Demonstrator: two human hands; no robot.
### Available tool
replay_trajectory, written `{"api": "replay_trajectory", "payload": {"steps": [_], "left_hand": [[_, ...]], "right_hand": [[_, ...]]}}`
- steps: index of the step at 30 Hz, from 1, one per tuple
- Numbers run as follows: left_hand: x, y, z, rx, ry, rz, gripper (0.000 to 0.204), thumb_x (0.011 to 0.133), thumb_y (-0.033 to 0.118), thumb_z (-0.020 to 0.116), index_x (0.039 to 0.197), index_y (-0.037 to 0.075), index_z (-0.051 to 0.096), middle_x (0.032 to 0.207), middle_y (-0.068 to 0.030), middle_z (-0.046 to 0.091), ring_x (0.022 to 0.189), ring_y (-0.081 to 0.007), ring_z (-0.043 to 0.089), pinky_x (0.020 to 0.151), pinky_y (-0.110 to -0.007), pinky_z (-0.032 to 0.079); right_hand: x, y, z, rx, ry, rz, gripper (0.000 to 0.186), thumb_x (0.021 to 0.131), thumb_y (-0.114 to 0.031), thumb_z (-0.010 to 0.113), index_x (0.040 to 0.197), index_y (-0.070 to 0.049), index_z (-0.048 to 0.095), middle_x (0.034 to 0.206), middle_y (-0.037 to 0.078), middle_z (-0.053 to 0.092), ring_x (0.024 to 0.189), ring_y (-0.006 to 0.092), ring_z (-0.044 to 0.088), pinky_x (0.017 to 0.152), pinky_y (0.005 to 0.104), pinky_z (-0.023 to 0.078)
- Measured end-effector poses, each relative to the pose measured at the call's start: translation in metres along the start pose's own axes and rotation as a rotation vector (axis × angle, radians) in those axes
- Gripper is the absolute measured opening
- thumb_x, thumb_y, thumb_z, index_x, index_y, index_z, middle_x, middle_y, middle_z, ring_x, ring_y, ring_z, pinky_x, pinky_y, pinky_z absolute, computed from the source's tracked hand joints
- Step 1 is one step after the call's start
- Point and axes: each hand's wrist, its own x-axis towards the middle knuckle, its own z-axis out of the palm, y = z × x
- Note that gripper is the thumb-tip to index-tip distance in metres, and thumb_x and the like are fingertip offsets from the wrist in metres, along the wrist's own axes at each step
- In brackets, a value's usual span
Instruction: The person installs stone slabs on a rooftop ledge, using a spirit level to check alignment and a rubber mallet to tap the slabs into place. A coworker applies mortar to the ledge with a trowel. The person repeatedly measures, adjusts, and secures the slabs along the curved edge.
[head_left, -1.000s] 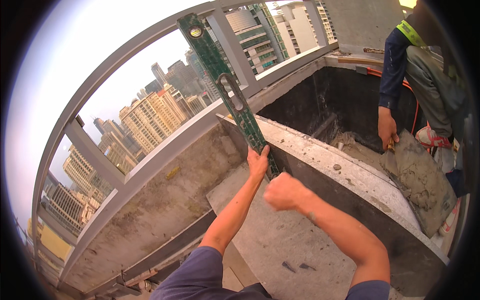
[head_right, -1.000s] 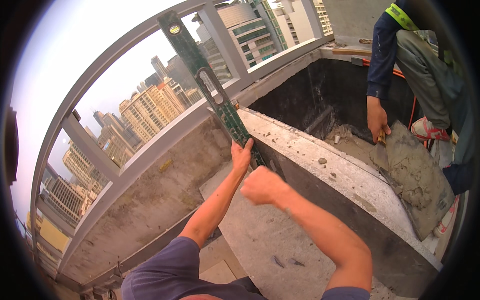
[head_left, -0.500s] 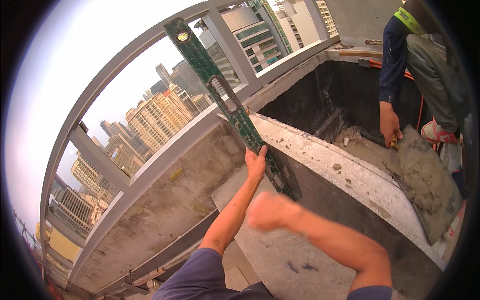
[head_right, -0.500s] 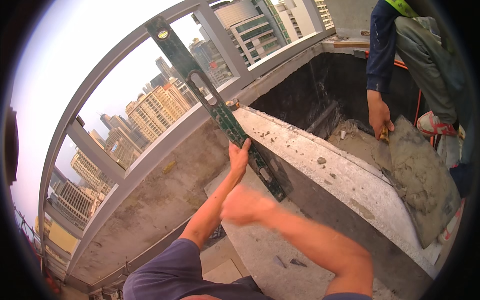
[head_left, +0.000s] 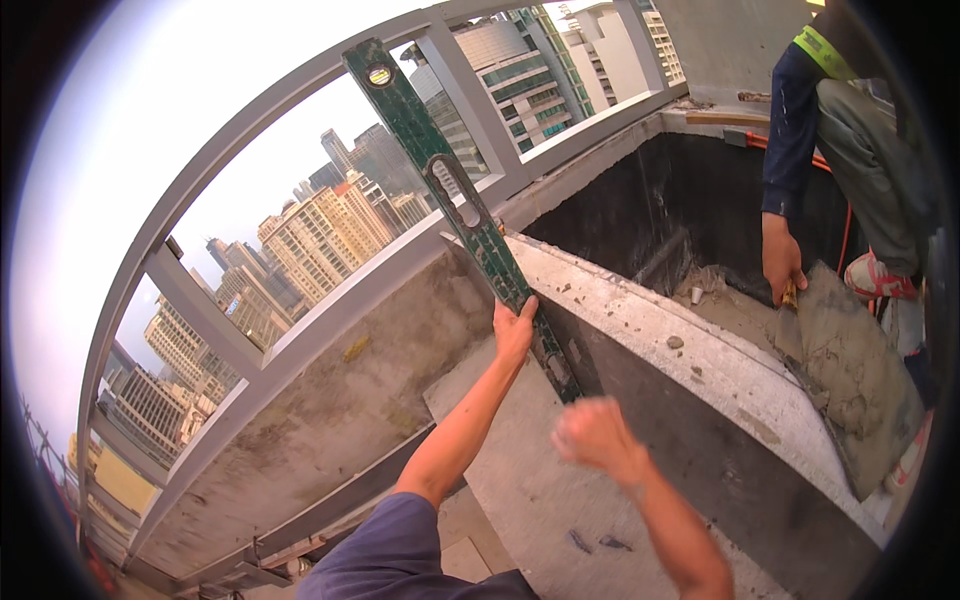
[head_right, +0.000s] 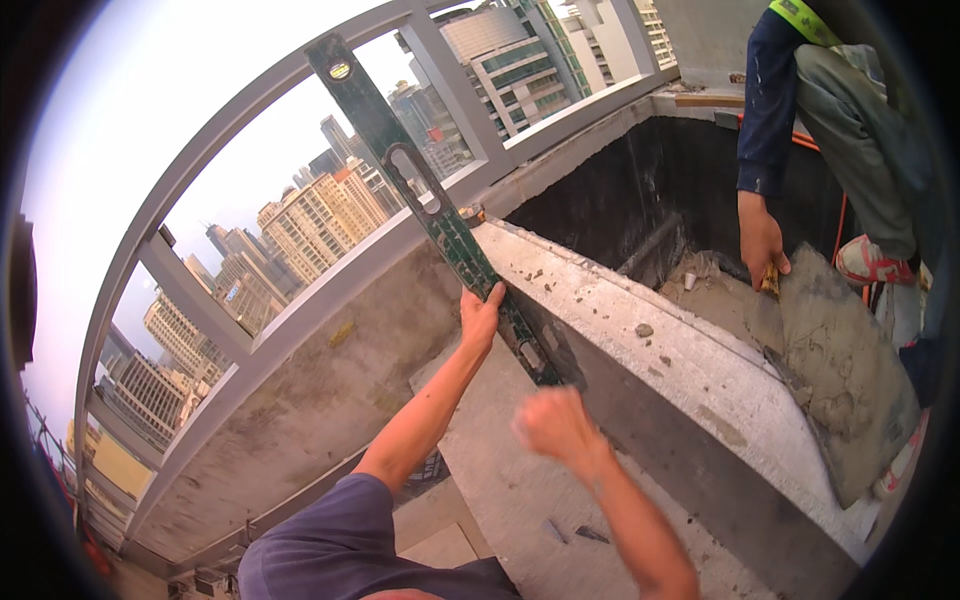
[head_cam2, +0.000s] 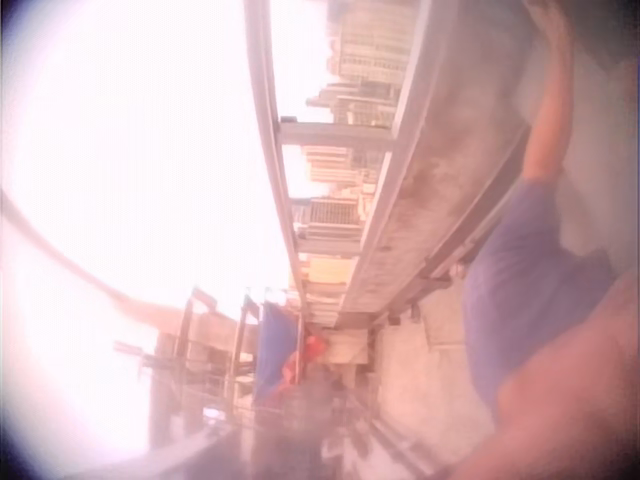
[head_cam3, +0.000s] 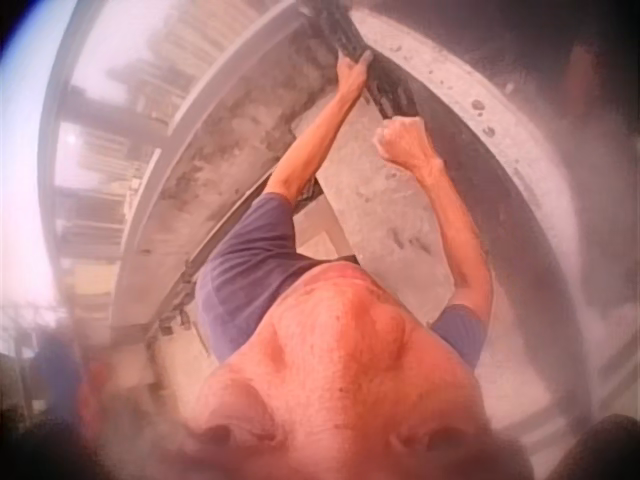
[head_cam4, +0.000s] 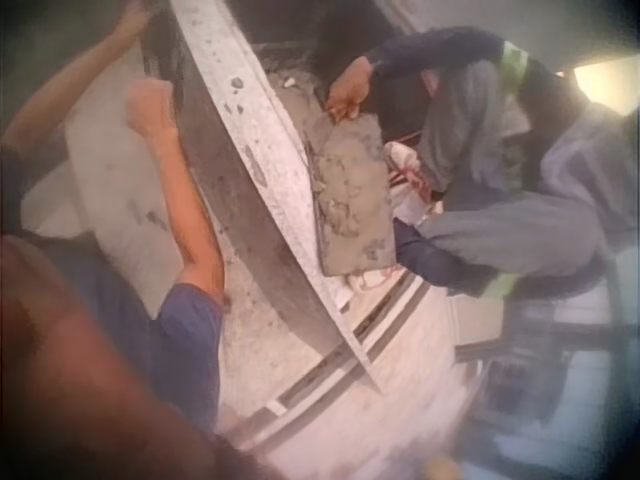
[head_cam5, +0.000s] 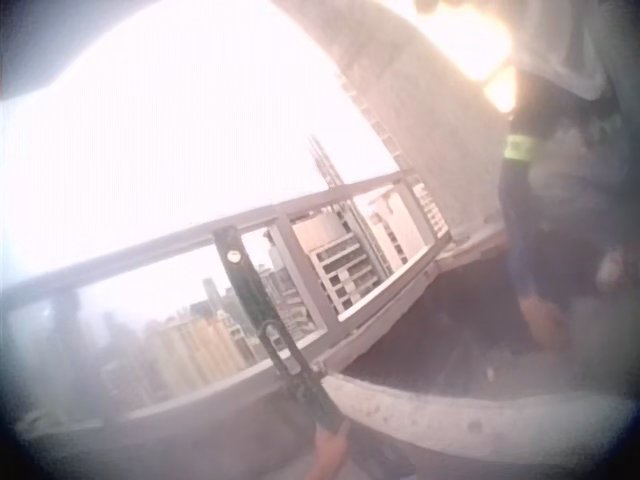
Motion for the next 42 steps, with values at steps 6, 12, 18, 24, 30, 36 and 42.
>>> {"api": "replay_trajectory", "payload": {"steps": [6, 12, 18, 24, 30, 36, 42], "left_hand": [[0.003, -0.006, -0.001, -0.06, 0.0, 0.0, 0.052, 0.101, 0.012, 0.077, 0.147, 0.0, 0.055, 0.137, -0.0098, 0.071, 0.125, -0.0212, 0.066, 0.111, -0.037, 0.05], [-0.003, -0.007, 0.002, -0.056, 0.029, -0.005, 0.047, 0.103, 0.011, 0.076, 0.144, 0.0, 0.056, 0.134, -0.0083, 0.072, 0.123, -0.0196, 0.066, 0.109, -0.036, 0.051], [-0.001, -0.01, -0.001, -0.045, -0.003, 0.018, 0.046, 0.104, 0.011, 0.075, 0.144, 0.001, 0.056, 0.135, -0.0071, 0.071, 0.124, -0.0191, 0.065, 0.11, -0.036, 0.05], [0.0, -0.012, -0.004, -0.084, -0.043, -0.018, 0.047, 0.105, 0.012, 0.075, 0.146, 0.001, 0.056, 0.138, -0.0071, 0.07, 0.125, -0.0193, 0.065, 0.11, -0.036, 0.05], [0.001, -0.014, -0.004, -0.094, -0.035, -0.034, 0.047, 0.105, 0.012, 0.075, 0.146, 0.001, 0.056, 0.139, -0.0073, 0.07, 0.125, -0.0189, 0.065, 0.111, -0.036, 0.05], [0.002, -0.01, -0.003, 0.02, -0.019, 0.04, 0.047, 0.102, 0.01, 0.075, 0.144, -0.001, 0.058, 0.134, -0.0082, 0.071, 0.122, -0.0188, 0.066, 0.108, -0.035, 0.051], [-0.005, 0.001, 0.005, 0.068, 0.09, 0.076, 0.046, 0.1, 0.013, 0.077, 0.14, -0.001, 0.061, 0.13, -0.0113, 0.074, 0.121, -0.0217, 0.067, 0.107, -0.036, 0.05]], "right_hand": [[-0.251, -0.032, 0.063, -0.033, -0.204, 1.071, 0.03, 0.08, -0.021, 0.075, 0.057, -0.004, 0.063, 0.057, 0.017, 0.058, 0.051, 0.0371, 0.058, 0.053, 0.053, 0.043], [-0.449, -0.079, 0.041, -0.128, -0.037, 1.392, 0.049, 0.106, -0.049, 0.06, 0.119, -0.006, 0.08, 0.123, 0.024, 0.076, 0.111, 0.043, 0.072, 0.096, 0.0534, 0.057], [-0.563, -0.169, 0.026, -0.811, -0.548, 1.194, 0.053, 0.101, -0.043, 0.067, 0.137, -0.004, 0.068, 0.144, 0.025, 0.062, 0.13, 0.04, 0.06, 0.105, 0.0632, 0.05], [-0.527, -0.198, -0.018, -0.746, -0.659, 1.538, 0.053, 0.097, -0.04, 0.077, 0.13, 0.001, 0.068, 0.14, 0.026, 0.063, 0.123, 0.0425, 0.061, 0.101, 0.0614, 0.05], [-0.508, -0.188, -0.043, -0.482, -0.216, 1.831, 0.064, 0.101, -0.049, 0.071, 0.134, 0.006, 0.067, 0.138, 0.026, 0.066, 0.119, 0.0439, 0.065, 0.1, 0.0571, 0.054], [-0.52, -0.236, -0.065, -0.397, 0.213, 2.244, 0.079, 0.103, -0.06, 0.064, 0.141, 0.009, 0.065, 0.137, 0.028, 0.068, 0.117, 0.0471, 0.069, 0.099, 0.0529, 0.059], [-0.553, -0.293, -0.043, -0.749, 0.112, 2.027, 0.072, 0.097, -0.051, 0.071, 0.139, 0.007, 0.066, 0.136, 0.029, 0.069, 0.119, 0.0463, 0.069, 0.101, 0.0537, 0.057]]}}
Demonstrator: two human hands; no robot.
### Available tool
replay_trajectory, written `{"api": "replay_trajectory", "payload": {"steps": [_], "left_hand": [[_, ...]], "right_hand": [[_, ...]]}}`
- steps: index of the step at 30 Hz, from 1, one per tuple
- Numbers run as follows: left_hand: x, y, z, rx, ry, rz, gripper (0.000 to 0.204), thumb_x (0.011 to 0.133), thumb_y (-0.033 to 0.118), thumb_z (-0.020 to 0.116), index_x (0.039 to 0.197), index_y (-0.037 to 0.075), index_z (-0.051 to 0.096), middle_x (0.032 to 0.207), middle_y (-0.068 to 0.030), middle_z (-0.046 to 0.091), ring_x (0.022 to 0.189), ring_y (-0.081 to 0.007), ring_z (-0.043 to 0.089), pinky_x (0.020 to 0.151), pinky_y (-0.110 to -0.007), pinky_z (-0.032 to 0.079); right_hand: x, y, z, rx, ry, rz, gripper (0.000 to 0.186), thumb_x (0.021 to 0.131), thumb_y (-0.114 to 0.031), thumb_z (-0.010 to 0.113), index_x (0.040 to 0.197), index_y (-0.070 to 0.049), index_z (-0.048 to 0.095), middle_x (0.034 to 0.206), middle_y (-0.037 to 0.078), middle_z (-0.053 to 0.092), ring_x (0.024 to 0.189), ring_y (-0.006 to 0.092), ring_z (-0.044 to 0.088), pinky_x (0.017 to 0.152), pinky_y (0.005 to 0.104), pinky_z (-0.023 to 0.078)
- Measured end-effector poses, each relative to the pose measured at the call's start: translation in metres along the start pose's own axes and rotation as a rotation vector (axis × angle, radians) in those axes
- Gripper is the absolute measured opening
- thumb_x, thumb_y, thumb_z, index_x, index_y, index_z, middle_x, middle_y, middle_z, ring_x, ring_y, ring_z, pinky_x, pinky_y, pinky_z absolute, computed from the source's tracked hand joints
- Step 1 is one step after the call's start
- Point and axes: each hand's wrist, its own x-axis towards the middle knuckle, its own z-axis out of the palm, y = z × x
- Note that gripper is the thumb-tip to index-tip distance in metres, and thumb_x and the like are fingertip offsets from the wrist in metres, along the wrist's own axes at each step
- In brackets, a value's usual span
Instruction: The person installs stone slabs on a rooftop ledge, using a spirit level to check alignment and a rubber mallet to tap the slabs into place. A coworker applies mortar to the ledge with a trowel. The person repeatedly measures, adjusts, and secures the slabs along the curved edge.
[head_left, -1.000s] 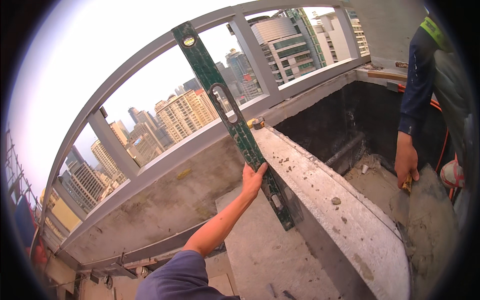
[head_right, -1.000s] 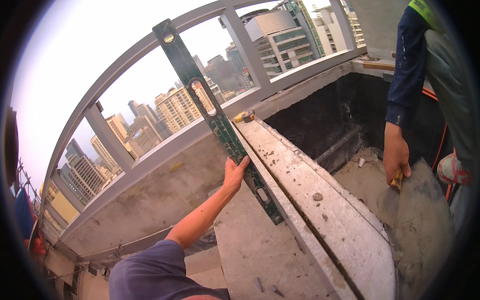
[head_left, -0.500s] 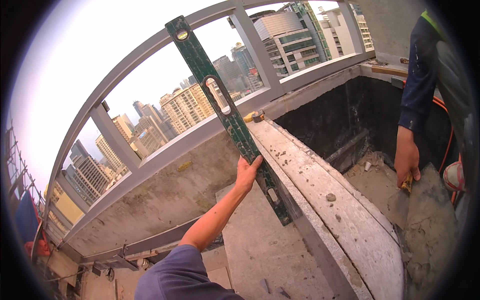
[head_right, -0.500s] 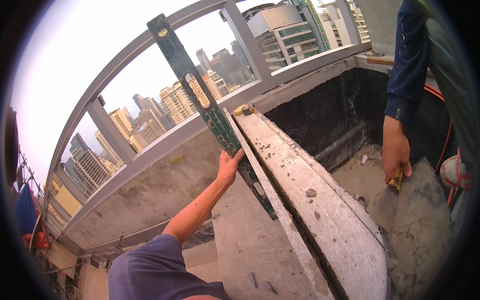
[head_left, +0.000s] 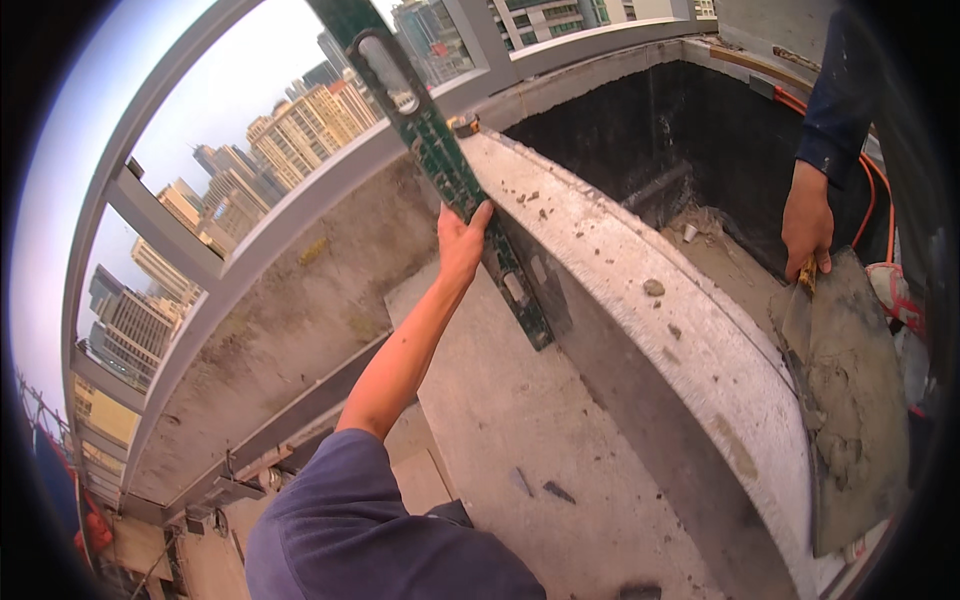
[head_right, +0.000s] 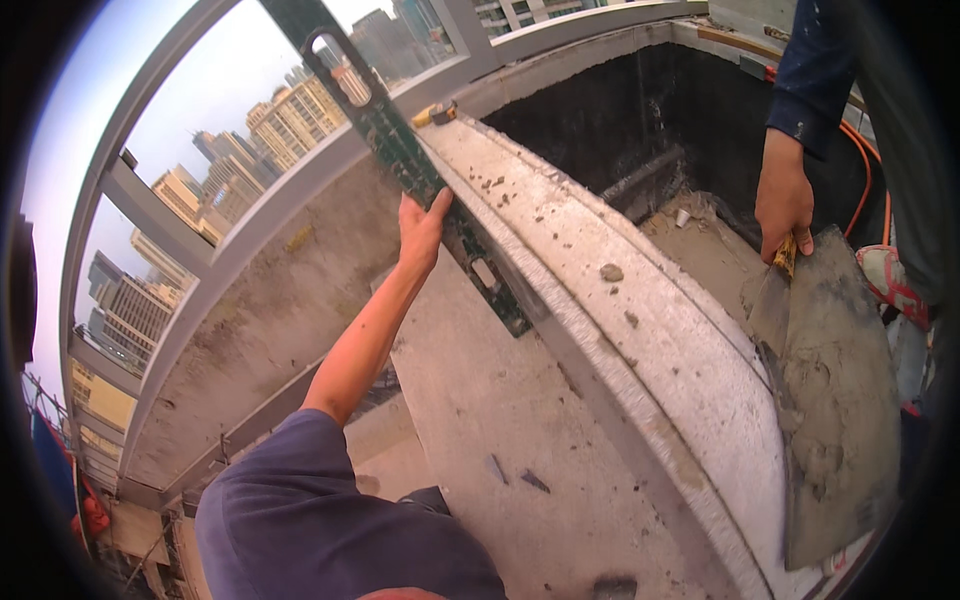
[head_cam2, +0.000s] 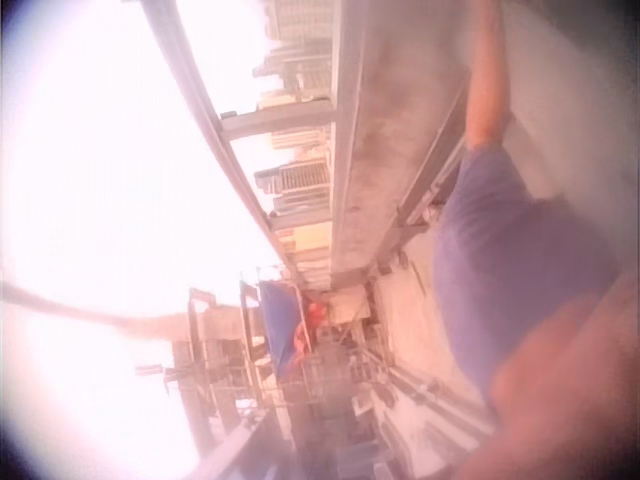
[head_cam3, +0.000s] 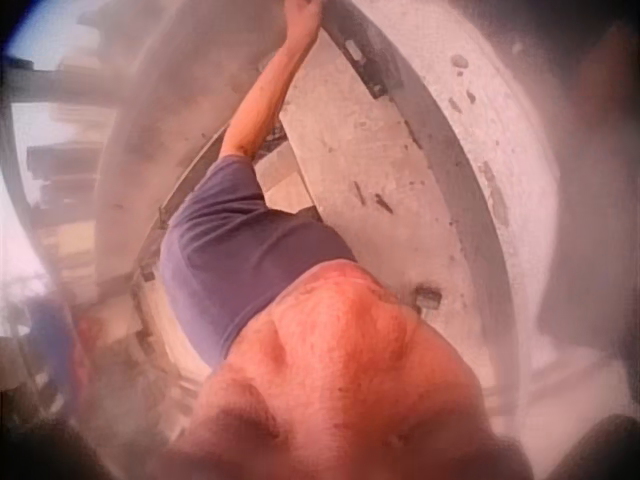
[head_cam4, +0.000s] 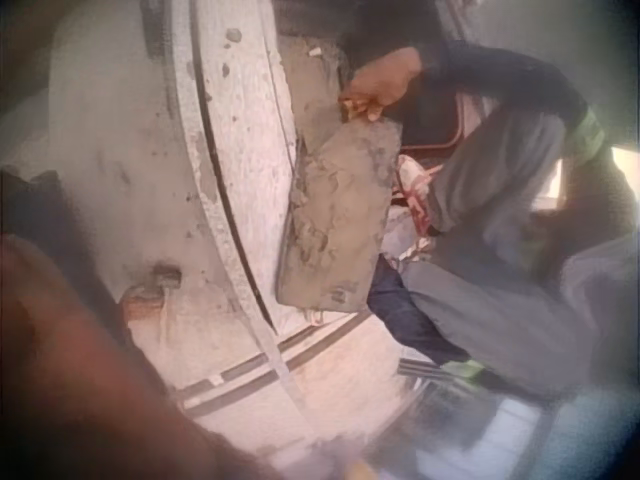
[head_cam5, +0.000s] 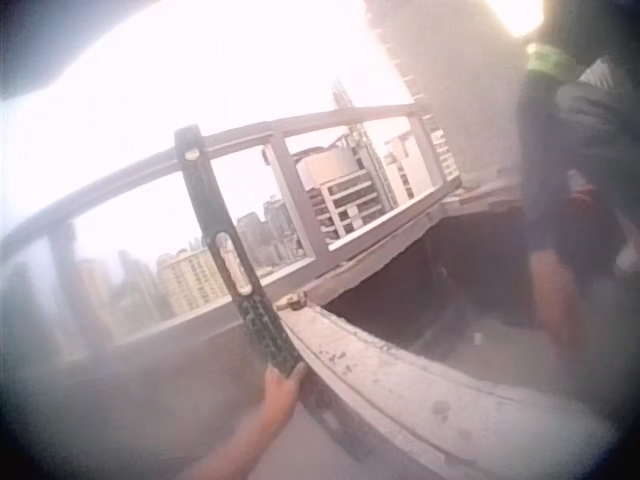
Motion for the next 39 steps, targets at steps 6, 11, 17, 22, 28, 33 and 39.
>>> {"api": "replay_trajectory", "payload": {"steps": [6, 11, 17, 22, 28, 33, 39], "left_hand": [[0.009, 0.0, -0.009, 0.242, 0.009, 0.113, 0.048, 0.098, 0.022, 0.081, 0.136, -0.002, 0.065, 0.129, -0.014, 0.073, 0.122, -0.0275, 0.067, 0.108, -0.037, 0.049], [0.016, -0.011, -0.012, 0.049, -0.06, 0.038, 0.048, 0.096, 0.018, 0.082, 0.138, -0.001, 0.066, 0.124, -0.0161, 0.078, 0.118, -0.0285, 0.073, 0.104, -0.038, 0.053], [0.025, -0.005, -0.05, -0.258, -0.145, -0.075, 0.046, 0.097, 0.012, 0.082, 0.138, 0.0, 0.063, 0.126, -0.0104, 0.075, 0.115, -0.0228, 0.069, 0.104, -0.036, 0.051], [-0.006, 0.01, -0.14, -0.613, -0.164, -0.32, 0.037, 0.102, 0.004, 0.077, 0.136, 0.005, 0.059, 0.12, -0.0082, 0.07, 0.102, -0.0184, 0.071, 0.091, -0.037, 0.06], [-0.166, -0.015, -0.213, -0.622, -0.157, -0.727, 0.02, 0.105, 0.012, 0.077, 0.114, 0.001, 0.064, 0.108, -0.0052, 0.07, 0.088, -0.0158, 0.067, 0.078, -0.037, 0.06], [-0.28, -0.078, -0.244, -0.651, -0.073, -1.043, 0.03, 0.104, 0.012, 0.079, 0.126, -0.001, 0.064, 0.118, -0.0059, 0.07, 0.103, -0.0176, 0.064, 0.093, -0.038, 0.055], [-0.362, -0.177, -0.232, -0.385, 0.071, -1.209, 0.044, 0.101, 0.013, 0.081, 0.137, -0.006, 0.063, 0.135, -0.0125, 0.069, 0.115, -0.0274, 0.066, 0.104, -0.047, 0.054]], "right_hand": [[-0.031, 0.046, 0.049, -0.203, 0.264, -0.232, 0.079, 0.093, -0.046, 0.077, 0.147, 0.007, 0.057, 0.146, 0.03, 0.061, 0.13, 0.0473, 0.062, 0.11, 0.0546, 0.051], [0.008, 0.018, 0.036, -0.435, -0.058, -0.107, 0.082, 0.088, -0.036, 0.079, 0.159, -0.006, 0.05, 0.157, 0.019, 0.057, 0.147, 0.0451, 0.049, 0.12, 0.0575, 0.044], [0.026, -0.03, -0.009, -0.578, -0.164, -0.278, 0.05, 0.098, -0.037, 0.073, 0.14, -0.012, 0.066, 0.131, 0.016, 0.072, 0.13, 0.0408, 0.061, 0.098, 0.0577, 0.055], [-0.016, -0.048, -0.031, -0.183, -0.191, -0.175, 0.053, 0.1, -0.038, 0.071, 0.136, 0.0, 0.067, 0.12, 0.025, 0.076, 0.11, 0.0455, 0.073, 0.09, 0.0547, 0.059], [-0.063, -0.135, -0.073, 0.151, -0.117, -0.158, 0.045, 0.096, -0.021, 0.071, 0.128, 0.009, 0.069, 0.109, 0.033, 0.075, 0.105, 0.0486, 0.074, 0.092, 0.0508, 0.056], [-0.095, -0.245, -0.142, 0.187, -0.051, -0.526, 0.046, 0.097, -0.024, 0.07, 0.134, 0.004, 0.068, 0.101, 0.03, 0.076, 0.096, 0.047, 0.076, 0.088, 0.0506, 0.057], [-0.114, -0.344, -0.163, -0.083, -0.2, -0.683, 0.051, 0.105, -0.051, 0.067, 0.122, -0.003, 0.067, 0.083, 0.022, 0.075, 0.08, 0.0426, 0.075, 0.074, 0.0531, 0.058]]}}
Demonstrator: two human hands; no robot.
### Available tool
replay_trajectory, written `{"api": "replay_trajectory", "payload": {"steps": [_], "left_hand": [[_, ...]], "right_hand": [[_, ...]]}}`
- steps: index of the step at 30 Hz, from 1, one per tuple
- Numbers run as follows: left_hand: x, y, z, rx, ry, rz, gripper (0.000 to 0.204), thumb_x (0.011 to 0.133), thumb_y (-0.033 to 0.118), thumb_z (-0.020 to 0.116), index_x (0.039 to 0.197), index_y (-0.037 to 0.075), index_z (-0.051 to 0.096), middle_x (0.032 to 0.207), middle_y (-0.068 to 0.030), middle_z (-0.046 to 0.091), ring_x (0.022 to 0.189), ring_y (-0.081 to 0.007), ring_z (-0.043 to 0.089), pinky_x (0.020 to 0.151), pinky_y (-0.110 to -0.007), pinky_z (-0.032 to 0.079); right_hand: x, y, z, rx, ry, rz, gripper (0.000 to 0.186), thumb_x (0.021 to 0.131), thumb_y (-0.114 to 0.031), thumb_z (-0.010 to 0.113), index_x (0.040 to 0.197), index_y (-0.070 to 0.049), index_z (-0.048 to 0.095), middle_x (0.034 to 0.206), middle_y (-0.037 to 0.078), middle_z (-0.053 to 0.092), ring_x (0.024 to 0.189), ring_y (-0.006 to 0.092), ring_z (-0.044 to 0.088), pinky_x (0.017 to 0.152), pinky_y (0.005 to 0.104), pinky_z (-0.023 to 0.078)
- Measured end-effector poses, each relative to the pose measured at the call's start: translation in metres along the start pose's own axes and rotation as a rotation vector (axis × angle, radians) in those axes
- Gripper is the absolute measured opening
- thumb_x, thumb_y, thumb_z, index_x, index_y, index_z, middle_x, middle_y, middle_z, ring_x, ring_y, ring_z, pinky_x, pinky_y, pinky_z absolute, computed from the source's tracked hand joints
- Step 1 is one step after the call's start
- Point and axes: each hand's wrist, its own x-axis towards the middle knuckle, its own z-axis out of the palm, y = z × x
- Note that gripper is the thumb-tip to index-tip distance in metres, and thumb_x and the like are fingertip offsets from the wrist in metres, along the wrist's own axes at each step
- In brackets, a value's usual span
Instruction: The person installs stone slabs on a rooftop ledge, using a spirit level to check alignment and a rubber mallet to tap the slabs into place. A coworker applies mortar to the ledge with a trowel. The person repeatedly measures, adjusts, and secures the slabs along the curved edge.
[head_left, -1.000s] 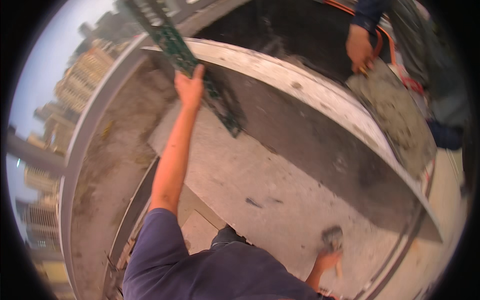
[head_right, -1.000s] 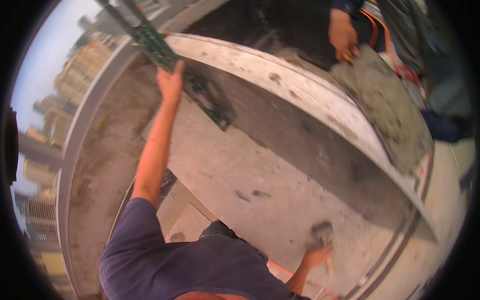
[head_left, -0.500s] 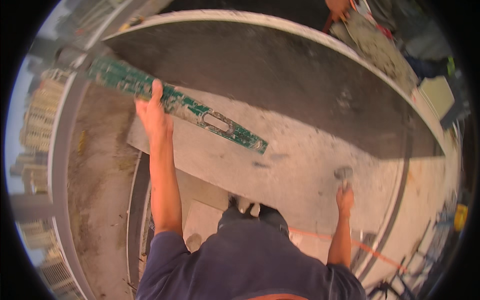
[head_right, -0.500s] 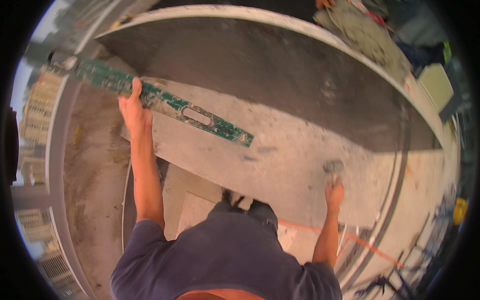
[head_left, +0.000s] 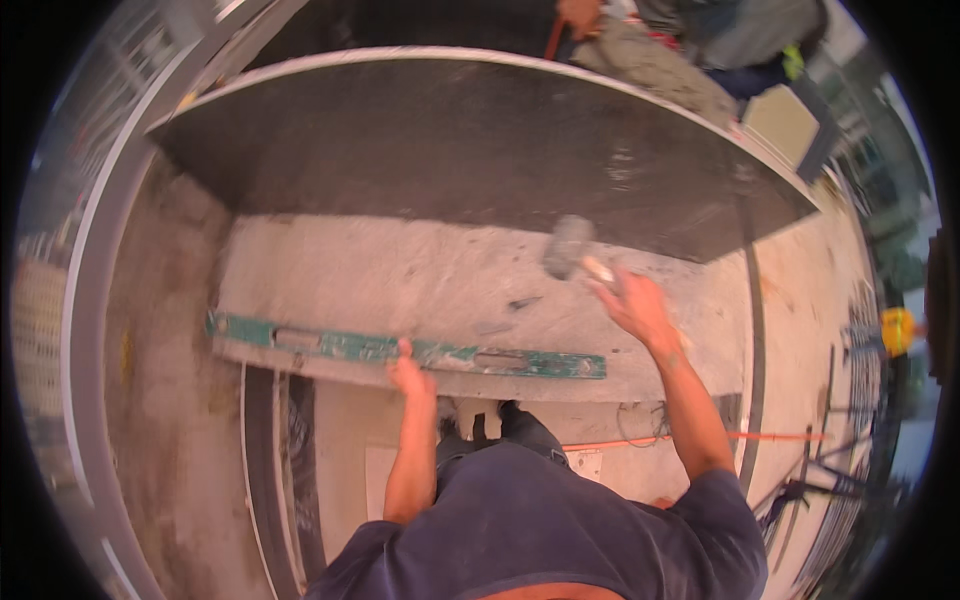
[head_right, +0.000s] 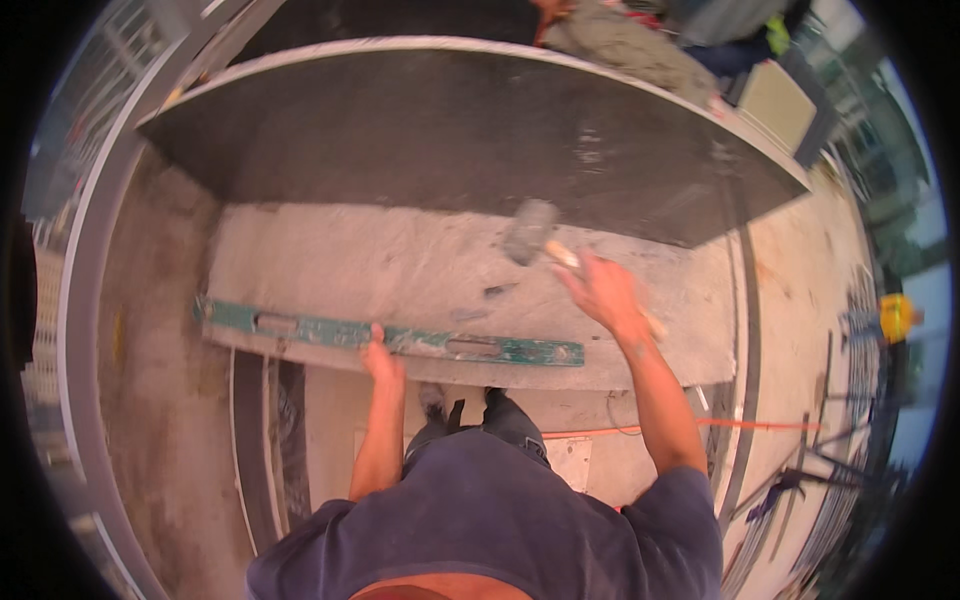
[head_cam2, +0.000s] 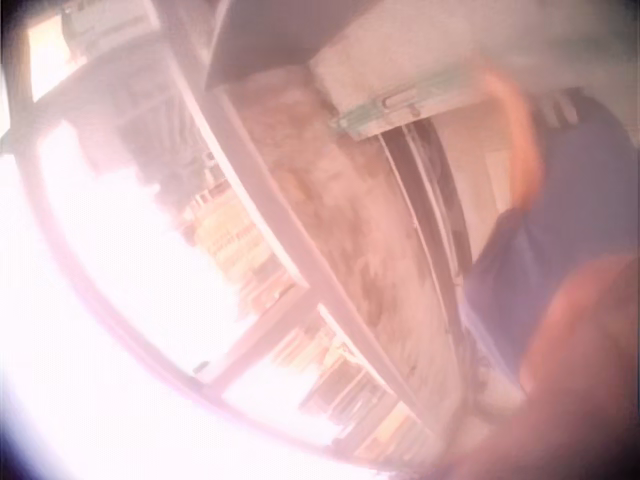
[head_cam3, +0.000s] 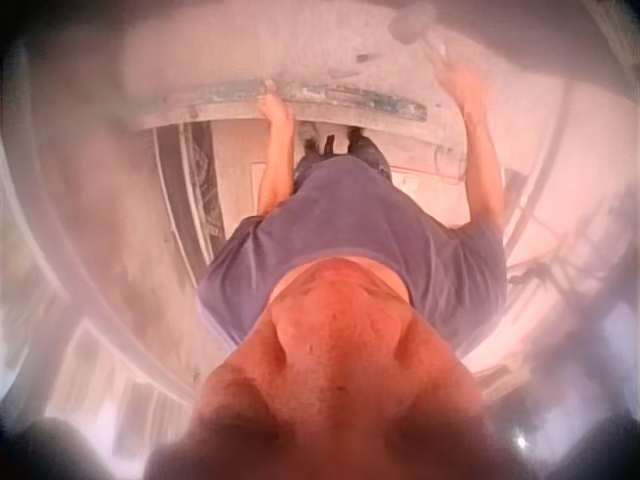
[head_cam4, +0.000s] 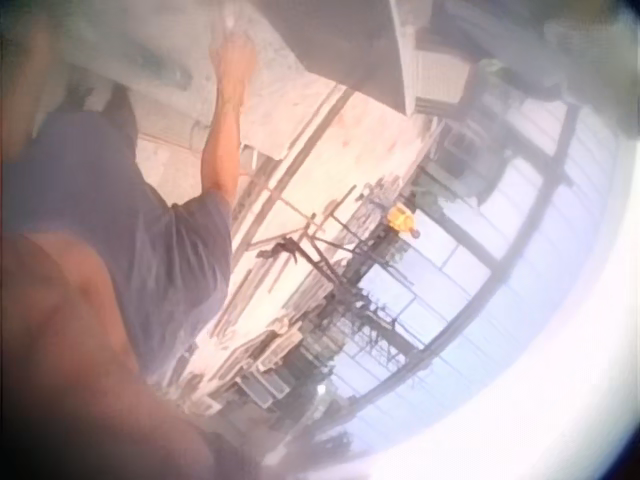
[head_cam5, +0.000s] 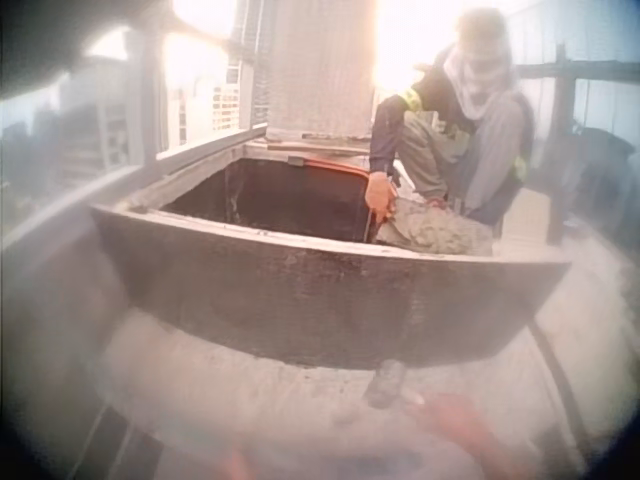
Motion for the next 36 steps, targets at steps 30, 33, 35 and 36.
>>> {"api": "replay_trajectory", "payload": {"steps": [30, 33, 35, 36], "left_hand": [[-0.032, 0.241, 0.357, 0.02, -0.763, -0.26, 0.157, 0.071, 0.067, 0.097, 0.169, -0.01, 0.002, 0.178, -0.0325, 0.005, 0.156, -0.0681, 0.014, 0.111, -0.082, 0.039], [-0.04, 0.243, 0.357, 0.047, -0.647, -0.247, 0.156, 0.067, 0.068, 0.098, 0.169, -0.011, 0.011, 0.178, -0.0324, 0.007, 0.156, -0.0689, 0.014, 0.112, -0.082, 0.038], [-0.038, 0.237, 0.358, 0.019, -0.62, -0.235, 0.153, 0.067, 0.068, 0.099, 0.169, -0.011, 0.016, 0.178, -0.0324, 0.009, 0.153, -0.0705, 0.019, 0.113, -0.082, 0.038], [-0.035, 0.234, 0.359, 0.006, -0.62, -0.24, 0.153, 0.067, 0.067, 0.099, 0.168, -0.011, 0.016, 0.177, -0.0322, 0.009, 0.153, -0.0705, 0.021, 0.114, -0.081, 0.037]], "right_hand": [[0.15, -0.062, -0.058, -0.227, 0.122, -0.294, 0.054, 0.106, -0.057, 0.062, 0.107, -0.002, 0.057, 0.079, 0.025, 0.071, 0.072, 0.0468, 0.071, 0.065, 0.0556, 0.056], [0.135, -0.084, -0.045, -0.288, -0.044, -0.421, 0.059, 0.103, -0.063, 0.063, 0.102, -0.004, 0.059, 0.074, 0.019, 0.069, 0.068, 0.0388, 0.071, 0.062, 0.0511, 0.057], [0.127, -0.1, -0.039, -0.333, -0.073, -0.656, 0.063, 0.101, -0.068, 0.064, 0.1, -0.005, 0.06, 0.071, 0.015, 0.066, 0.065, 0.0339, 0.071, 0.06, 0.0482, 0.058], [0.124, -0.107, -0.037, -0.331, -0.022, -0.834, 0.064, 0.1, -0.07, 0.064, 0.1, -0.005, 0.061, 0.069, 0.012, 0.064, 0.063, 0.0321, 0.07, 0.06, 0.0468, 0.057]]}}
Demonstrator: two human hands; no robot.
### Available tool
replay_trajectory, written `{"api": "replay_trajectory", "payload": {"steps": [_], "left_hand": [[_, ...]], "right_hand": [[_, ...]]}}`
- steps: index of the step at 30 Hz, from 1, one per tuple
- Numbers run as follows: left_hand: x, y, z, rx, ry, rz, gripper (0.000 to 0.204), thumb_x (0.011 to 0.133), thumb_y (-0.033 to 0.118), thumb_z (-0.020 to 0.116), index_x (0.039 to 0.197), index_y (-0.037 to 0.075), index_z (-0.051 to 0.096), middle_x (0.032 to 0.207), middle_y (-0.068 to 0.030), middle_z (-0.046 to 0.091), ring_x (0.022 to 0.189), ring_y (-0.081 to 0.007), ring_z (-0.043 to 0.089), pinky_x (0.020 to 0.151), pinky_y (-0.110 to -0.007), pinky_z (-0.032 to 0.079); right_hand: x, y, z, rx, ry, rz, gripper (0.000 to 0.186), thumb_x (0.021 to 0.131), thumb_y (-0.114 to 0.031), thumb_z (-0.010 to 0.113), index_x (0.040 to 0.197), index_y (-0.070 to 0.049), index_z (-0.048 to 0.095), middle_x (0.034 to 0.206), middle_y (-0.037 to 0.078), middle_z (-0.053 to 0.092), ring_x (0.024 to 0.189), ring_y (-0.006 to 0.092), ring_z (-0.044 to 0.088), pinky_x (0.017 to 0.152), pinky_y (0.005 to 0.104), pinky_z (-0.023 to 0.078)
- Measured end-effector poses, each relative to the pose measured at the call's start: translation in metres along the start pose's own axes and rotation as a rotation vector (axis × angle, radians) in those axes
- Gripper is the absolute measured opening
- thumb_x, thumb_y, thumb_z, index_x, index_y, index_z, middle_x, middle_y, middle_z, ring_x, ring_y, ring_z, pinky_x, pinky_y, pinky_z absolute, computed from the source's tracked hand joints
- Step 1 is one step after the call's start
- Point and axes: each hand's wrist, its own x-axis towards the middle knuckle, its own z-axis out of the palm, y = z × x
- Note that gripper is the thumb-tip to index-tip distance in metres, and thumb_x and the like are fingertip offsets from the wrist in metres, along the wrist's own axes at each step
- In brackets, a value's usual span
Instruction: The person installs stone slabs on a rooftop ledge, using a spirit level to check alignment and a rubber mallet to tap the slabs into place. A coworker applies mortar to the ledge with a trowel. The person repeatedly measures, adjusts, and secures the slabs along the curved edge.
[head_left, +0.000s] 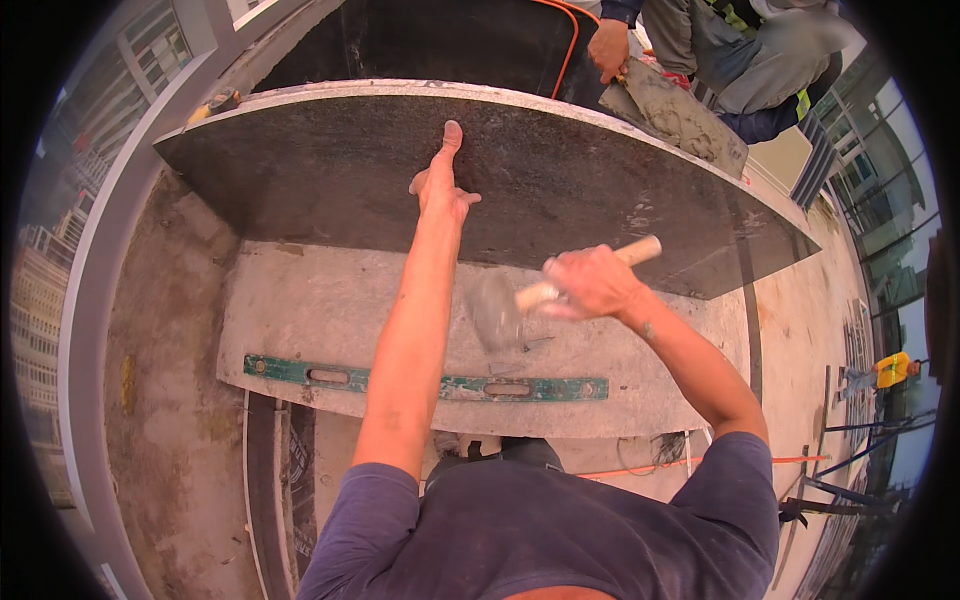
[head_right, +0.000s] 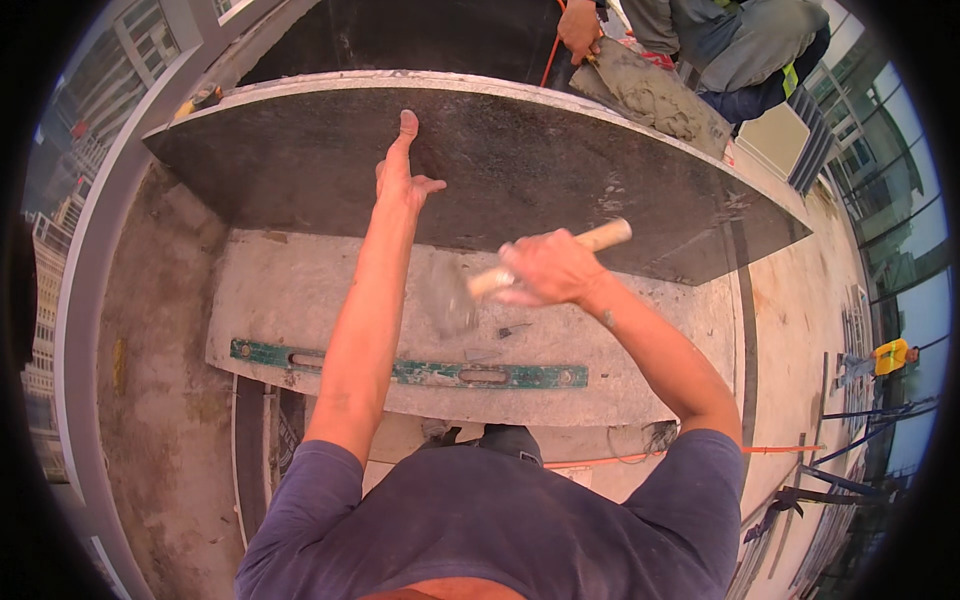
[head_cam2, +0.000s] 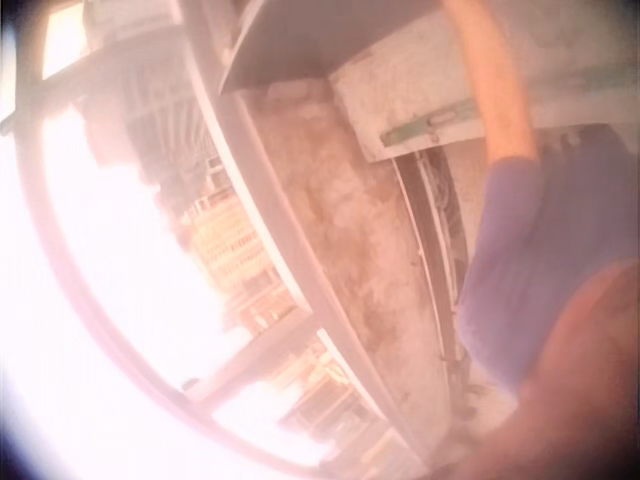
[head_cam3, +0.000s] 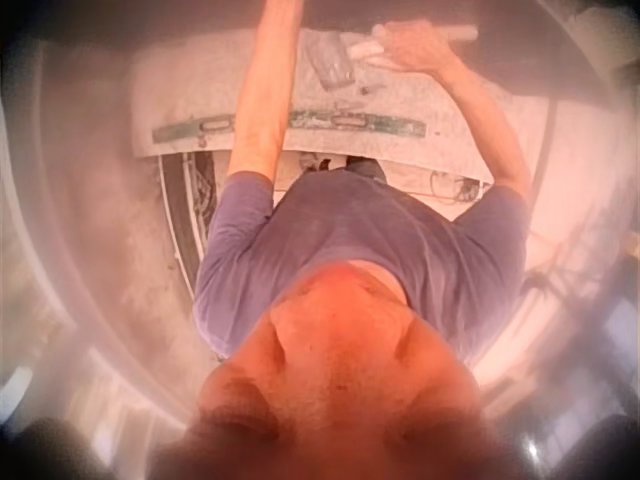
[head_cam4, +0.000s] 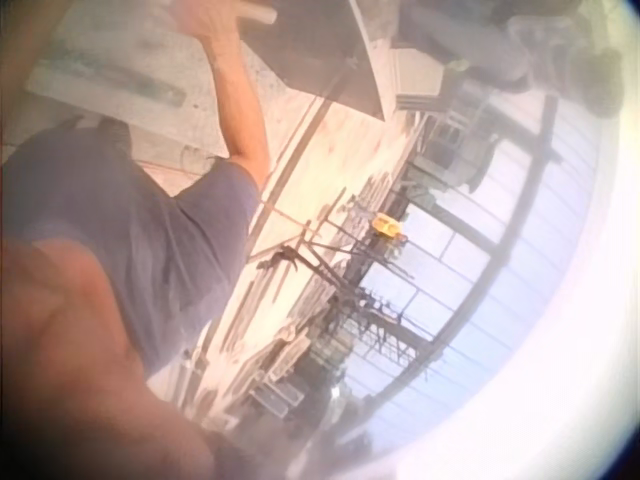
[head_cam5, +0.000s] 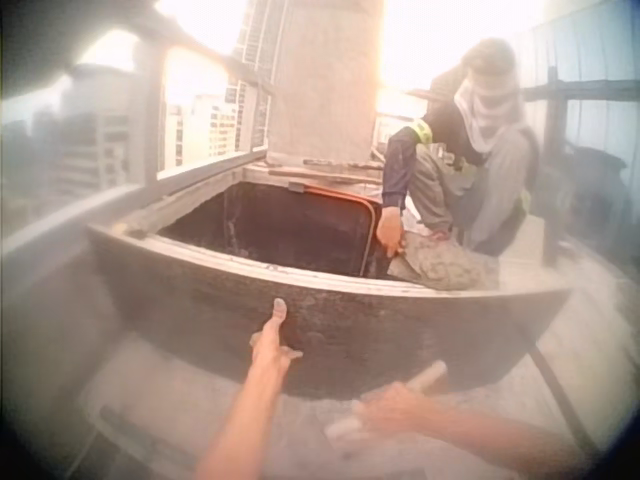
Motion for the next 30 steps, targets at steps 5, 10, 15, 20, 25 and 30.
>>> {"api": "replay_trajectory", "payload": {"steps": [5, 10, 15, 20, 25, 30], "left_hand": [[0.011, 0.0, -0.003, -0.013, -0.083, 0.042, 0.153, 0.067, 0.063, 0.101, 0.168, -0.013, 0.016, 0.177, -0.0316, 0.014, 0.152, -0.0701, 0.025, 0.116, -0.08, 0.037], [0.008, -0.004, -0.002, -0.01, -0.059, 0.057, 0.147, 0.069, 0.062, 0.101, 0.166, -0.014, 0.021, 0.177, -0.03, 0.018, 0.153, -0.069, 0.025, 0.115, -0.08, 0.037], [0.015, 0.006, -0.006, 0.061, -0.046, -0.011, 0.145, 0.067, 0.067, 0.099, 0.169, -0.006, 0.027, 0.179, -0.0265, 0.016, 0.145, -0.073, 0.034, 0.115, -0.079, 0.036], [0.017, 0.016, -0.015, 0.194, -0.039, -0.034, 0.154, 0.057, 0.064, 0.105, 0.158, -0.023, 0.029, 0.17, -0.0329, 0.03, 0.141, -0.0584, 0.049, 0.095, -0.072, 0.051], [0.012, 0.029, -0.028, 0.209, -0.124, -0.078, 0.151, 0.064, 0.07, 0.1, 0.164, -0.017, 0.027, 0.173, -0.0361, 0.027, 0.141, -0.0728, 0.041, 0.107, -0.078, 0.043], [0.028, 0.067, -0.093, 0.011, -0.013, 0.11, 0.163, 0.065, 0.075, 0.096, 0.173, -0.001, 0.0, 0.177, -0.0367, 0.009, 0.152, -0.0698, 0.026, 0.115, -0.083, 0.031]], "right_hand": [[0.025, 0.029, -0.001, -0.089, -0.159, 0.524, 0.071, 0.098, -0.074, 0.062, 0.096, -0.003, 0.066, 0.07, 0.017, 0.071, 0.061, 0.036, 0.071, 0.062, 0.045, 0.058], [0.024, 0.041, 0.01, 0.015, 0.013, 0.628, 0.072, 0.1, -0.073, 0.06, 0.092, -0.001, 0.065, 0.068, 0.021, 0.07, 0.061, 0.0394, 0.07, 0.062, 0.0479, 0.057], [0.021, 0.012, -0.007, 0.017, 0.053, 0.205, 0.064, 0.099, -0.069, 0.064, 0.087, -0.006, 0.06, 0.067, 0.018, 0.068, 0.062, 0.0394, 0.069, 0.06, 0.0486, 0.056], [0.044, 0.029, -0.02, -0.05, 0.057, 0.316, 0.059, 0.098, -0.064, 0.067, 0.096, -0.006, 0.064, 0.078, 0.022, 0.074, 0.072, 0.0431, 0.073, 0.067, 0.0534, 0.058], [0.05, 0.03, -0.004, 0.065, 0.059, 0.659, 0.059, 0.104, -0.06, 0.061, 0.102, -0.001, 0.066, 0.086, 0.03, 0.075, 0.084, 0.0514, 0.074, 0.076, 0.0605, 0.056], [0.06, -0.018, -0.027, 0.138, 0.126, 0.736, 0.058, 0.105, -0.058, 0.061, 0.103, 0.0, 0.065, 0.089, 0.033, 0.074, 0.088, 0.0552, 0.072, 0.078, 0.0612, 0.055]]}}
